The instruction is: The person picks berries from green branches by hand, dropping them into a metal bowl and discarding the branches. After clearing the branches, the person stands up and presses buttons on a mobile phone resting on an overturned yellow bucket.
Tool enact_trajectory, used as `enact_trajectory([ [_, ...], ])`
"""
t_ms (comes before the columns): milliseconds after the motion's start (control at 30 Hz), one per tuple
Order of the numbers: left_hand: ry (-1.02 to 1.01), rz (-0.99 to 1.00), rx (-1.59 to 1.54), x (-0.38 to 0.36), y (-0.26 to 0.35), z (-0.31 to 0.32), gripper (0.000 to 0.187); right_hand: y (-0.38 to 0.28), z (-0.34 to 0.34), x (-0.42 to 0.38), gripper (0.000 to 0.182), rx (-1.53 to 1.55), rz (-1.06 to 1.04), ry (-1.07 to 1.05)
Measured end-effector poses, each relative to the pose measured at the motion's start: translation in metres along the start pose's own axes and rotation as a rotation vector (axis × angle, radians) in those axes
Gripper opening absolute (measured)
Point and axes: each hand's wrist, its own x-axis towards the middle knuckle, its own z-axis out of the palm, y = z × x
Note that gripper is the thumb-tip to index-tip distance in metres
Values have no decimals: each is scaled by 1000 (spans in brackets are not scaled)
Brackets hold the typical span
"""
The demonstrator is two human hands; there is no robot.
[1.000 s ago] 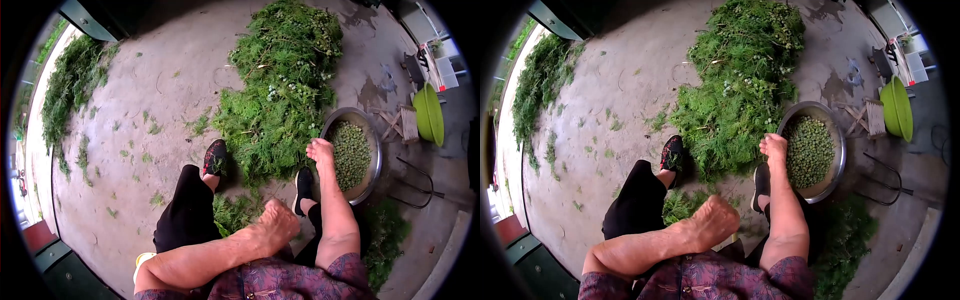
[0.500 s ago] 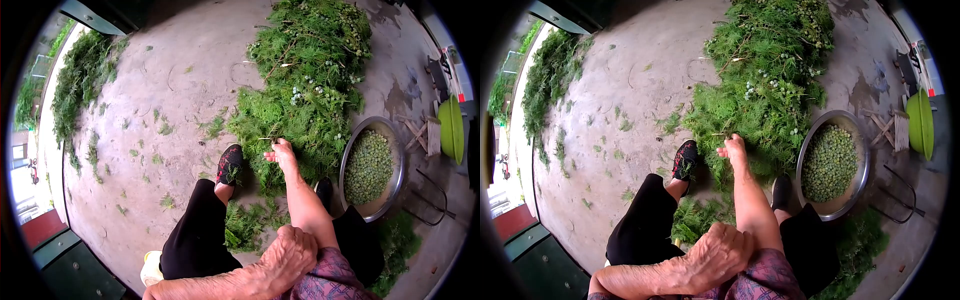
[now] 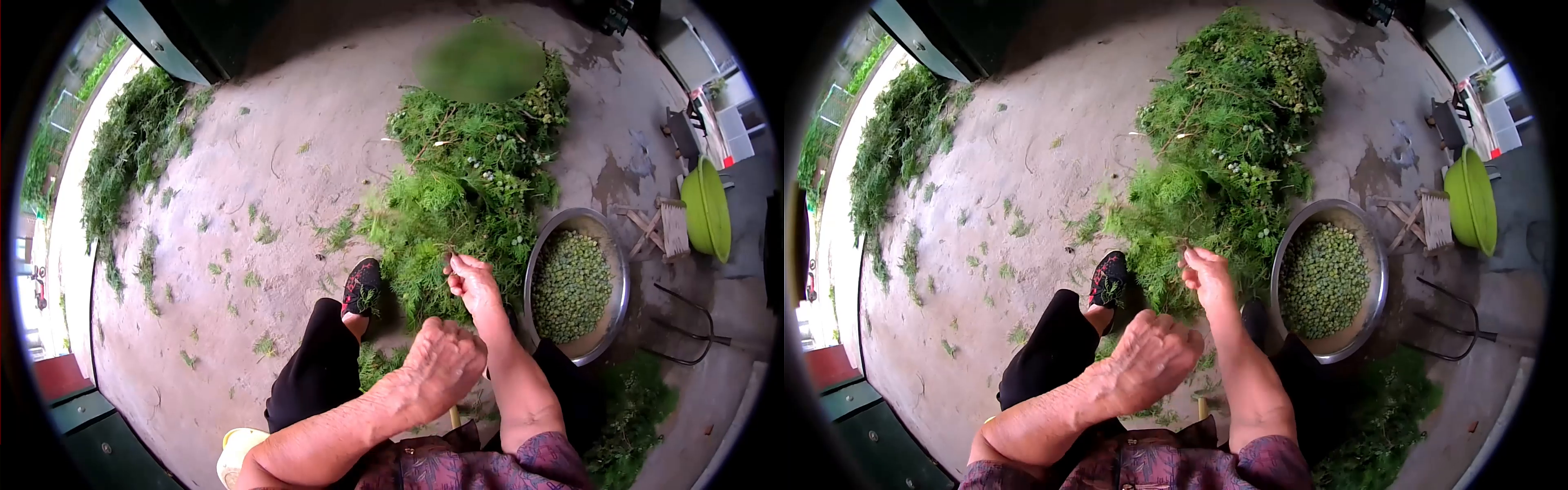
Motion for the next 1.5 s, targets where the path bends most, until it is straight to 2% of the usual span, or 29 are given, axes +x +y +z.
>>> enact_trajectory([
  [67, -5, -54, -47, 1, -6, -8, 5, -18, 2, -24, 23, -205, -52, 104],
  [100, 7, -62, -37, 1, -9, -10, 5, -26, -2, -33, 21, -153, 12, 71],
  [133, 20, -73, -25, 1, -13, -12, 4, -32, -7, -40, 19, -3, 44, -48],
  [233, 6, -130, -29, 1, -21, -21, 4, -45, -5, -69, 15, -435, -40, 233],
  [333, 6, -195, -77, 1, -31, -20, 3, -60, -11, -100, 15, -448, -145, 255],
  [367, 15, -205, -75, -1, -31, -22, 3, -66, -11, -108, 15, -456, -143, 365],
  [467, 40, -228, -66, -1, -32, -24, 4, -72, -31, -115, 14, -581, -100, 445],
  [533, 80, -253, -60, 1, -36, -25, 6, -83, -41, -129, 12, -318, -256, 401],
  [600, 132, -286, -54, 4, -40, -24, 7, -85, -44, -138, 12, -292, -266, 325],
  [733, 378, -410, -191, 17, -44, -29, 10, -93, -37, -147, 13, -214, -291, 194],
  [767, 416, -435, -240, 19, -42, -33, 19, -94, -36, -148, 13, -187, -297, 142],
  [867, 420, -453, -635, 31, -52, -30, 31, -93, -32, -151, 13, -200, -362, 70],
  [900, 293, -518, -817, 31, -49, -45, 41, -93, -30, -152, 13, -226, -369, 40],
  [1000, 531, -421, -1421, 41, -42, -39, 46, -91, -16, -156, 12, -358, -410, -43],
  [1033, 561, -488, -1583, 46, -39, -38, 51, -91, -13, -159, 12, -460, -399, -61],
  [1067, 613, -559, -1511, 51, -41, -35, 39, -91, -8, -162, 13, -562, -386, -82],
  [1133, 673, -604, -2035, 51, -34, -44, 25, -95, 0, -168, 14, -644, -340, -152],
  [1167, 774, -681, -2022, 54, -33, -43, 17, -98, 3, -172, 13, -694, -308, -176],
  [1300, 938, -706, -2138, 54, -40, -43, 15, -99, 1, -175, 10, -773, -250, -232],
  [1433, 1036, -581, -2288, 52, -43, -48, 22, -102, 3, -175, 9, -807, -287, -187],
  [1500, 1005, -521, -2286, 49, -42, -44, 25, -97, 2, -170, 9, -767, -306, -152],
])
